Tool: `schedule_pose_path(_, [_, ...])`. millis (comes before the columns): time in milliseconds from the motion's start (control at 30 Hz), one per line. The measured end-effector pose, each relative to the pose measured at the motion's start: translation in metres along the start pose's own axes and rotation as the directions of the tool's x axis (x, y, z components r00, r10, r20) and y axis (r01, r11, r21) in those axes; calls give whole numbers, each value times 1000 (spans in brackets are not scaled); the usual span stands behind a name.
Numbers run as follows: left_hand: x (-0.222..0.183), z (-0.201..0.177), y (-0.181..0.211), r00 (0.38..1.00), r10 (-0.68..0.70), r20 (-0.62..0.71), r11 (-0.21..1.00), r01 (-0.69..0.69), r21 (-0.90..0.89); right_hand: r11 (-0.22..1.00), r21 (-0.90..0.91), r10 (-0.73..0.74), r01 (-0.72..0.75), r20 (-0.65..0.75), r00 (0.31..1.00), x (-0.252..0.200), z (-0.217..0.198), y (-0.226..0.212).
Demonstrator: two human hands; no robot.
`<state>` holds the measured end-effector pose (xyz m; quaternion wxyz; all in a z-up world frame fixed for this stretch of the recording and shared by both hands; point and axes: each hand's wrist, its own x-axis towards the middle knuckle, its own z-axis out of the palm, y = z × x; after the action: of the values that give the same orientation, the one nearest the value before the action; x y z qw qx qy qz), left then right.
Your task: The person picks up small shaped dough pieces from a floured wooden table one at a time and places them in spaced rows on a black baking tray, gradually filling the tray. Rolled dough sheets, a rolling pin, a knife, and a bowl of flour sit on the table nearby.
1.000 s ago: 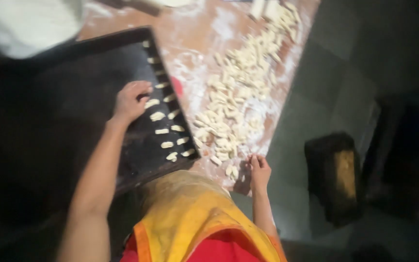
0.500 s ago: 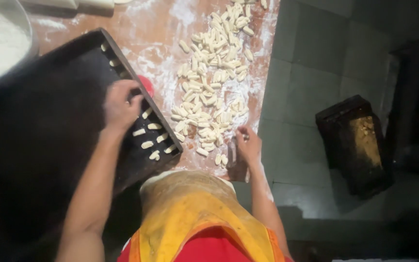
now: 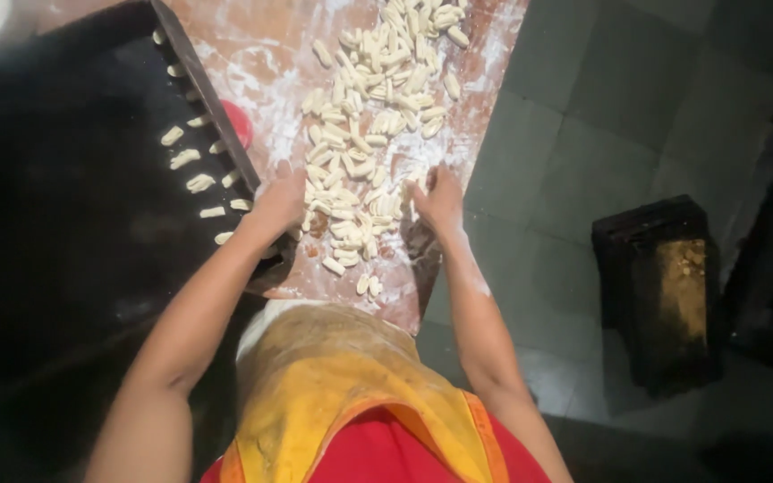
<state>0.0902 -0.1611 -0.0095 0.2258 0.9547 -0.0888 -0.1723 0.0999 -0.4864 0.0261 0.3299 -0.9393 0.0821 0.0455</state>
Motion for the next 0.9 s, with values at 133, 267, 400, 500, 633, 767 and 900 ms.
schedule_pose_path(133, [11,50,-19,946,198,-256,979,-205,-1,980,-194,55,-31,115,992,19,8,-2])
schedule_pose_path(267, [-18,12,17,938,169,-302,946,-240,-219,939,-320,-85,124,133,987,8,15,-21])
schedule_pose_path(400, [-46,-15,22,860,137,-492,925,-289,-248,973,-194,-139,122,-76,987,14,41,22])
schedule_pose_path(500, [-70,-52,11,984,-178,-15,401,59,-914,694,691,174,-202,111,978,9,49,60])
schedule_pose_path(633, [-78,-86,-64,976,-205,-78,-225,-125,-966,-80,951,158,-297,307,939,-7,31,78])
schedule_pose_path(767, [-49,-132,-135,859,-281,-428,356,-321,-878,-358,917,227,-176,268,936,-33,30,64])
schedule_pose_path(900, [-14,-182,-157,796,-244,-554,852,-97,-515,-291,942,305,-165,255,918,-70,40,16])
